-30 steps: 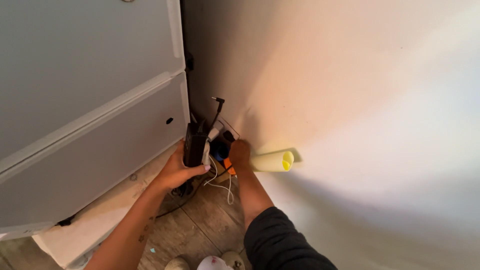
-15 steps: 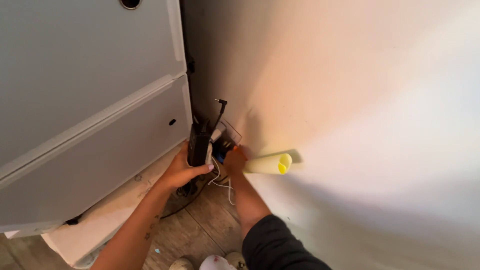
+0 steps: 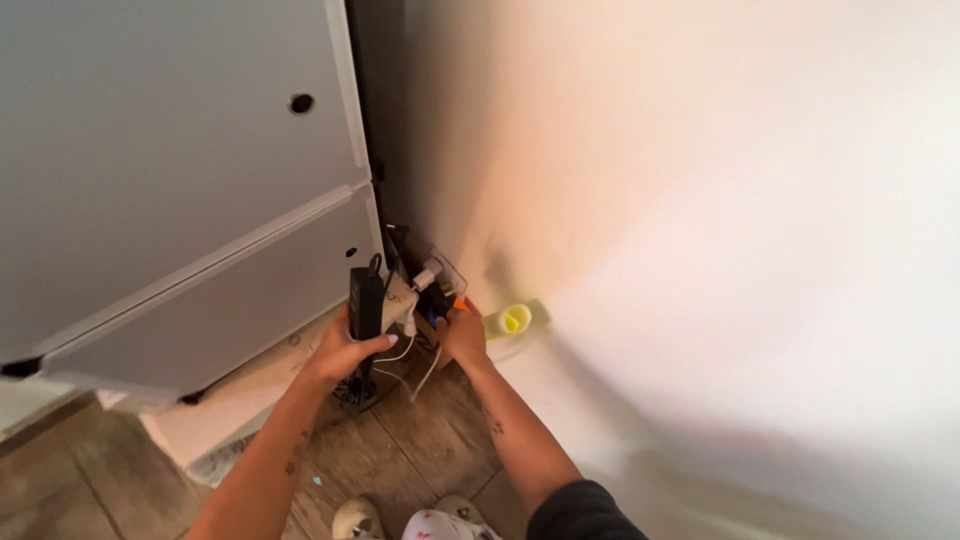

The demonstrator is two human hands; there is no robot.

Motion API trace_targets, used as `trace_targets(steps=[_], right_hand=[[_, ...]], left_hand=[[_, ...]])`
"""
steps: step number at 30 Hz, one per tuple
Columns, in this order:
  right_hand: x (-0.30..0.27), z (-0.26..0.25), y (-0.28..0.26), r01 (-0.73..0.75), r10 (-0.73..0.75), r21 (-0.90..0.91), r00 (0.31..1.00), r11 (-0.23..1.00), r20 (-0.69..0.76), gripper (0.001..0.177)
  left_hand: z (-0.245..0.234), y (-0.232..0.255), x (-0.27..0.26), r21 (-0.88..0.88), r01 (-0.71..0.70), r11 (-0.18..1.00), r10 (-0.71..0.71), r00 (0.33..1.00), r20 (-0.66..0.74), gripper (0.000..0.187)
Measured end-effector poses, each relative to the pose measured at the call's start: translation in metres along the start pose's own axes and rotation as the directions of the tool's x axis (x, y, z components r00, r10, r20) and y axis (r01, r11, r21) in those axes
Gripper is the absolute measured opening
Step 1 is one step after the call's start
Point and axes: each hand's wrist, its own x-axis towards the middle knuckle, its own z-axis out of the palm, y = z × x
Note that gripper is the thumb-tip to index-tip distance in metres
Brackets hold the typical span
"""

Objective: Packing beauty products, a laptop, and accessories into a backpack

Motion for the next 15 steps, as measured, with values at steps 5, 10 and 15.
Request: trace_targets(steps=[5, 10, 15], right_hand=[[-0.032, -0.104, -0.052, 0.051, -0.062, 0.132, 0.995, 0.99, 0.074, 0.036], [-0.038, -0.172, -0.103, 0.035, -0.179, 0.535, 0.959, 0.844, 0.221, 0.028], [-0.086, -0.231, -0.178, -0.003, -0.333, 0.799, 0.908, 0.602, 0.255, 0.028]], left_hand=[[-0.008, 0.036, -0.035, 0.015, -0.015, 1.0, 0.017, 0.995, -0.1, 0.089], [-0.021, 0.062, -0.067, -0.264, -0.135, 0.955, 0.086, 0.978, -0.189, 0.066], [0.016, 0.147, -0.157, -0.488, -0.259, 0.834, 0.135, 0.952, -0.275, 0.055]])
